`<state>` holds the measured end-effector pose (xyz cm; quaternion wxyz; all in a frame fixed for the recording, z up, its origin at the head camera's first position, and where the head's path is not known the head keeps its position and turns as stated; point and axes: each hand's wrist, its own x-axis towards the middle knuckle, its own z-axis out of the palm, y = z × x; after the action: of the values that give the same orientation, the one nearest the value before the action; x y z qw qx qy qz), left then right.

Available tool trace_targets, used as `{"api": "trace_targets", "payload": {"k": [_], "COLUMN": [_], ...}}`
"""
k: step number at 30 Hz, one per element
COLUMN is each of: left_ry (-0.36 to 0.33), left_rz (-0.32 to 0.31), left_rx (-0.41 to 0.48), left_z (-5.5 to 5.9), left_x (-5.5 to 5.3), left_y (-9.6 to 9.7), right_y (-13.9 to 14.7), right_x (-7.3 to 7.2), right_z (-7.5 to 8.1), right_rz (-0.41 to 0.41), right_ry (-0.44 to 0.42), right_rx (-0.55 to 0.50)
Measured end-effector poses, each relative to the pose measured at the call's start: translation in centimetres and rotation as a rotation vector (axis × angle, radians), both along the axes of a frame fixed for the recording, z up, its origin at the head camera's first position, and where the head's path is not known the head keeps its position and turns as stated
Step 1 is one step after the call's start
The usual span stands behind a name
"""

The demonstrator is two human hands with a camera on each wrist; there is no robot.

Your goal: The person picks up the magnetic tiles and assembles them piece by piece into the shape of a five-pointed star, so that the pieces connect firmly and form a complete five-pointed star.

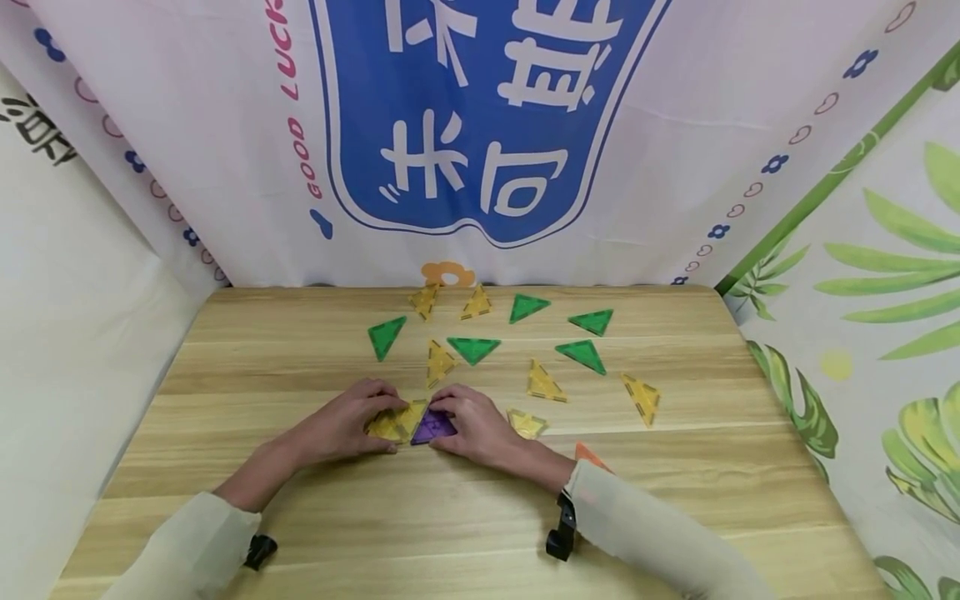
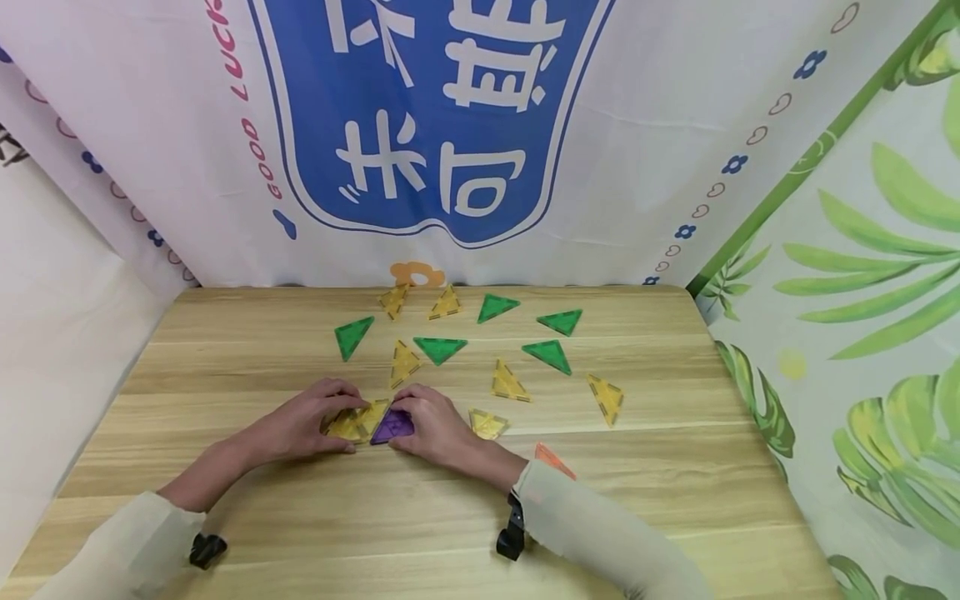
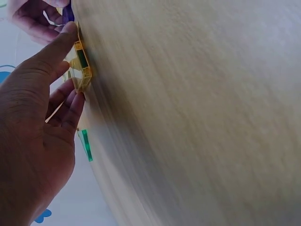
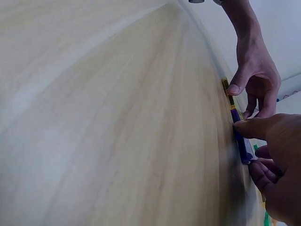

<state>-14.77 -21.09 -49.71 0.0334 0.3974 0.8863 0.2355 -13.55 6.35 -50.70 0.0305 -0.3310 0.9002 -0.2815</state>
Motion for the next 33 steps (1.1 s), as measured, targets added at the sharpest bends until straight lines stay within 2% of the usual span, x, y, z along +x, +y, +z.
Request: {"api": "trace_targets", "payload": {"k": [6,11,15,23,33], "left_ry": [-0.045,-0.056,-0.066,-0.092,-0.066], "left_rz": [0.021,-0.006,-0.039,-0.065,-0.088], "left_rx": [-0.029,-0.014,-0.009,-0.045,-0.057], "left_z": [0.2,0.3,0.4,0.7,0.4], "left_x": [0.0,0.0,-0.1,-0.2,-0.4], "left_y": [0.1,0.3,0.6,1.2,1.2], "right_y": [2.1,5.0,7.5,11.6,13.5], "right_x": [-0.2,-0.5,-0.6,-0.6,-1.0], "right_z": [0.8,1.5,2.0,2.2,1.5], "right_rz": [0.051,0.086,0.113,0.172,0.241], "right_ry": [-0.008,-0.037,-0.064,-0.109,-0.166], "right_rx": [-0.076,-0.100,-0.063,0.036,0.073]}}
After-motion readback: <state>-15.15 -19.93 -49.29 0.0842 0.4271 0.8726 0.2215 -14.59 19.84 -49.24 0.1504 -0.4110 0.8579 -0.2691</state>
